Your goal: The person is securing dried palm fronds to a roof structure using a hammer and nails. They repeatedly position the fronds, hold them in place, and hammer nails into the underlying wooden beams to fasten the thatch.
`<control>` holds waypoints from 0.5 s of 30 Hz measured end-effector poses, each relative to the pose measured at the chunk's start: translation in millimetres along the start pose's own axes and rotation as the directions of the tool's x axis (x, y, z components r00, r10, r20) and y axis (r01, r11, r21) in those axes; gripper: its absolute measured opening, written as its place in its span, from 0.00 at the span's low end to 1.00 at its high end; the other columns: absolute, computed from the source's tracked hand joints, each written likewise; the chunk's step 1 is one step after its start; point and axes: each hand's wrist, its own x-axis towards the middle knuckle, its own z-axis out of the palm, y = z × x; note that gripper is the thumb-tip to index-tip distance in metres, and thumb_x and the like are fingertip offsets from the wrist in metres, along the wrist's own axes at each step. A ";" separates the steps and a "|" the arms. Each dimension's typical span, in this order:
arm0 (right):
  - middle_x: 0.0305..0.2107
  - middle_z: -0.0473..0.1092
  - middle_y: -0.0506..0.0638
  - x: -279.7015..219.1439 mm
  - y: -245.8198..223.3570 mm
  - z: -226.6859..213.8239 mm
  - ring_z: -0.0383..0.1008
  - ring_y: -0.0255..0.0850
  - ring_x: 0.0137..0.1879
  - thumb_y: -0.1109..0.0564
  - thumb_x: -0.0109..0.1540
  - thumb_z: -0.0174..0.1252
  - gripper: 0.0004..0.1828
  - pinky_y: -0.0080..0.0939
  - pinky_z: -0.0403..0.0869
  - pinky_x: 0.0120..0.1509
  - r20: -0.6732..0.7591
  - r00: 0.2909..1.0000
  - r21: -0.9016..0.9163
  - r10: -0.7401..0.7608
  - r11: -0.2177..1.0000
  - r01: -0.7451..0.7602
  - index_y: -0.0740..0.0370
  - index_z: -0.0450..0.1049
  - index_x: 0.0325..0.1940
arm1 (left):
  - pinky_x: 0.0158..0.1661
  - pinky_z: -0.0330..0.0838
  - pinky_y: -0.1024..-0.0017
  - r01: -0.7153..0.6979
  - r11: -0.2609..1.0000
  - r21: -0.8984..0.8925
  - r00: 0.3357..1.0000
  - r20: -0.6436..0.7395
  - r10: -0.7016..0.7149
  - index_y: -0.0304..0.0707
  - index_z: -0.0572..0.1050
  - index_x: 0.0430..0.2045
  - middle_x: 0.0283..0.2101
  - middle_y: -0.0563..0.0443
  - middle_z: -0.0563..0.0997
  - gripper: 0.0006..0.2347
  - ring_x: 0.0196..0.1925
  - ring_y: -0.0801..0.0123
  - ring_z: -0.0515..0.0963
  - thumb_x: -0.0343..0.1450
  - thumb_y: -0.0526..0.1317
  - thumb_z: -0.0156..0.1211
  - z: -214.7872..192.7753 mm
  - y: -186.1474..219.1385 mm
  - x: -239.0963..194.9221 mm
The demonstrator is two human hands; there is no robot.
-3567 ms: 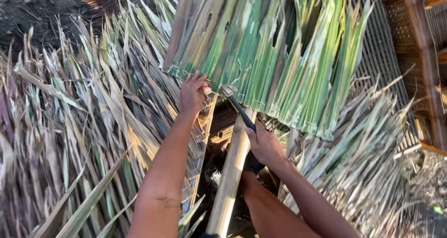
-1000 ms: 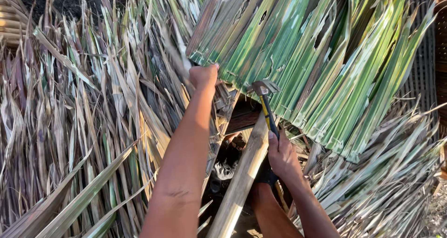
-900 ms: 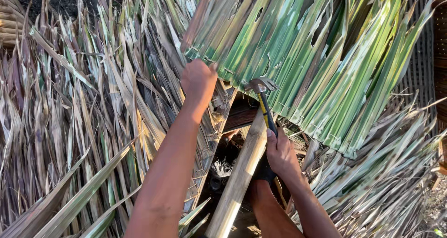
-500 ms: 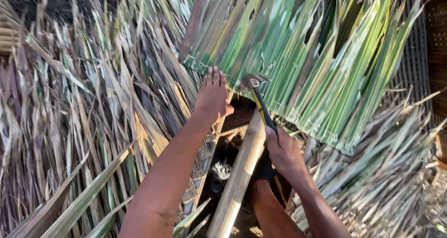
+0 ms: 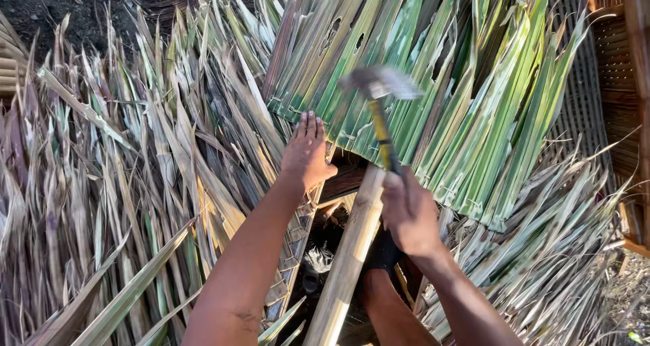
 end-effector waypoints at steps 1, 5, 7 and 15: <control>0.15 0.60 0.47 0.9 5.4 0.5 0.63 0.38 0.18 0.41 0.72 0.40 0.24 0.40 0.64 0.18 -0.068 0.984 0.090 -0.164 0.981 0.170 0.66 0.65 0.45 | 0.75 0.40 0.62 -0.002 1.000 0.023 1.000 -0.003 0.003 0.21 0.48 0.70 0.76 0.27 0.45 0.48 0.79 0.45 0.43 0.62 0.55 0.67 2.6 -0.3 0.2; 0.16 0.63 0.49 8.3 20.6 11.7 0.65 0.41 0.19 0.43 0.71 0.39 0.21 0.45 0.66 0.19 0.041 0.997 -0.343 0.061 0.938 -0.043 0.64 0.61 0.51 | 0.74 0.40 0.61 0.011 1.000 0.022 1.000 0.021 -0.011 0.22 0.47 0.71 0.76 0.29 0.44 0.50 0.79 0.47 0.43 0.61 0.56 0.68 9.3 1.7 -6.9; 0.16 0.65 0.50 15.6 18.4 8.8 0.66 0.42 0.19 0.44 0.70 0.40 0.20 0.47 0.65 0.20 0.056 0.967 -0.633 0.250 0.757 -0.159 0.64 0.63 0.49 | 0.73 0.38 0.61 0.029 0.999 0.033 0.997 0.064 -0.031 0.21 0.45 0.70 0.75 0.29 0.43 0.52 0.78 0.46 0.42 0.59 0.58 0.69 2.0 4.5 -5.4; 0.22 0.62 0.65 -12.9 27.8 5.2 0.61 0.54 0.25 0.46 0.72 0.46 0.21 0.54 0.63 0.28 -0.167 0.958 0.178 -0.231 0.949 0.260 0.70 0.66 0.50 | 0.76 0.40 0.61 -0.015 0.999 -0.041 0.999 -0.036 0.014 0.23 0.48 0.71 0.77 0.29 0.45 0.48 0.80 0.47 0.43 0.62 0.55 0.67 9.8 -6.8 -7.9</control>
